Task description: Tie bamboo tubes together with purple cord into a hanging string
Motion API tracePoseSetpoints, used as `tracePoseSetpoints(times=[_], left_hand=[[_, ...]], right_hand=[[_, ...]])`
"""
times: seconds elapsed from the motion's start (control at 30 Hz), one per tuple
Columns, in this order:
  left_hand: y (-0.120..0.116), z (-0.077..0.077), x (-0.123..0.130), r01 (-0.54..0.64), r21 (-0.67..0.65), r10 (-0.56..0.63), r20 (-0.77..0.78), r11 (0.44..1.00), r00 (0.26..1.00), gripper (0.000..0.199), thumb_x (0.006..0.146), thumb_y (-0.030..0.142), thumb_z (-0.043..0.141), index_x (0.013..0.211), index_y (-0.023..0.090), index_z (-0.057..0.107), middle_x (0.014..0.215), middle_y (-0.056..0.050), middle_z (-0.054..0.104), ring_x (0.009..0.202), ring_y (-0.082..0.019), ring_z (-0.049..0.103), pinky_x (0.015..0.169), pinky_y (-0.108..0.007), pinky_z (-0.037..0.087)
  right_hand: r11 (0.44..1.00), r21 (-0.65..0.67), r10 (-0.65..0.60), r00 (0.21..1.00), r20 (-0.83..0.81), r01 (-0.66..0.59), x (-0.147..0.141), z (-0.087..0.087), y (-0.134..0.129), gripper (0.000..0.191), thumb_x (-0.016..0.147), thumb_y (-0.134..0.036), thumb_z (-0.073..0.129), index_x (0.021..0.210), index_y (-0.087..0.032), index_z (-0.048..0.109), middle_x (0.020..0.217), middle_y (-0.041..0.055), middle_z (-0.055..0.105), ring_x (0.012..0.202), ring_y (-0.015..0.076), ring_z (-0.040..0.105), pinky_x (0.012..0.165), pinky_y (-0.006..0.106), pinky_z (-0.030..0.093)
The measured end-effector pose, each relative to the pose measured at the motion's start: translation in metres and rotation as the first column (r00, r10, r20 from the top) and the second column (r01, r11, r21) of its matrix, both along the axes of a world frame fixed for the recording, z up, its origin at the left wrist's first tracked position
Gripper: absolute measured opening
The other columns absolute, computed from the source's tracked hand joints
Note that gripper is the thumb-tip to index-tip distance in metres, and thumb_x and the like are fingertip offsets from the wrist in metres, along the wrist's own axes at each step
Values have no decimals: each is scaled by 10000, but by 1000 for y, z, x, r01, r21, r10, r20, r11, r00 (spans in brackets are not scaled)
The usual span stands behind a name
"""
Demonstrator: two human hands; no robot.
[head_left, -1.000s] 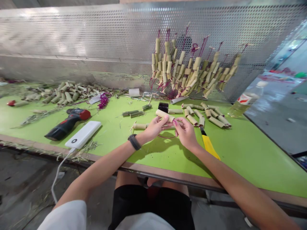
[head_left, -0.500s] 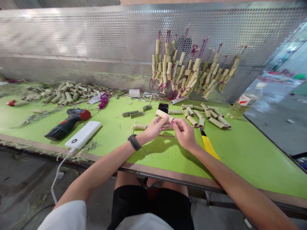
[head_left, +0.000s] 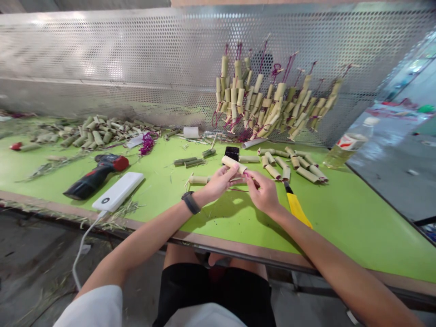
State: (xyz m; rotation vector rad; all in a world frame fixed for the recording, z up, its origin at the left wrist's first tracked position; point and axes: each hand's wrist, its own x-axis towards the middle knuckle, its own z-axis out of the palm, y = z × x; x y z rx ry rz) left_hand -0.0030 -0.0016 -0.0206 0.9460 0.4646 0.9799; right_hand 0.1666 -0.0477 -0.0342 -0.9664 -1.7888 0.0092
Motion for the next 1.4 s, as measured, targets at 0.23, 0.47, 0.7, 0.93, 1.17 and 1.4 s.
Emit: tracePoseSetpoints(times=[0.23, 0.47, 0.7, 0.93, 1.17, 1.4], left_hand=[[-1, 0, 0, 14, 1, -14, 16, 1000, 1000, 242, 934, 352, 795, 931, 129, 703, 913, -62, 777, 859, -142, 742, 925, -296, 577], [0, 0, -2, -9, -17, 9, 6, 1000, 1000, 256, 915, 365, 811, 935, 136, 697, 966, -69, 780, 898, -153, 740, 966, -332, 568], [0, 0, -1, -13, -15, 13, -2, 1000, 1000, 308, 874, 395, 847, 922, 131, 698, 914, -63, 774, 863, -156, 740, 901, -305, 581], [-3, 2, -2, -3, 29, 4, -46, 1000, 999, 359, 848, 406, 871, 992, 140, 680, 982, -91, 805, 813, -148, 749, 803, -262, 596], [-5, 2, 0, -4, 32, 6, -58, 999, 998, 325, 871, 367, 854, 996, 141, 657, 986, -103, 808, 945, -186, 782, 863, -272, 608], [-2, -6, -1, 0, 89, 8, -90, 996, 996, 382, 859, 347, 862, 1109, 165, 637, 1017, -108, 808, 1026, -229, 781, 939, -355, 602]], right_hand=[[999, -44, -1, 999, -45, -1, -1, 2, -3, 185, 1062, -368, 551, 1076, -215, 654, 837, 59, 776, 525, 147, 631, 438, 258, 449], [999, -49, -17, 1000, -19, 17, -1, 4, -3, 217, 1046, -367, 581, 1074, -206, 723, 847, 68, 796, 521, 148, 642, 463, 260, 469], [999, -52, -8, 999, 46, 10, 2, 1, 0, 290, 1058, -365, 559, 1099, -179, 778, 786, 71, 789, 471, 136, 576, 442, 268, 414], [997, -80, 14, 975, 224, 4, 5, -1, 1, 313, 1052, -373, 568, 1008, -174, 806, 682, 48, 747, 464, 123, 524, 449, 268, 352], [994, -113, 25, 976, 214, -1, 5, -2, 1, 392, 1077, -418, 507, 1037, -174, 811, 778, 69, 780, 497, 133, 554, 490, 276, 379], [967, -254, 87, 963, 254, -20, 3, 0, 0, 538, 1102, -562, 384, 1132, -186, 768, 659, 34, 709, 490, 156, 566, 475, 285, 349]])
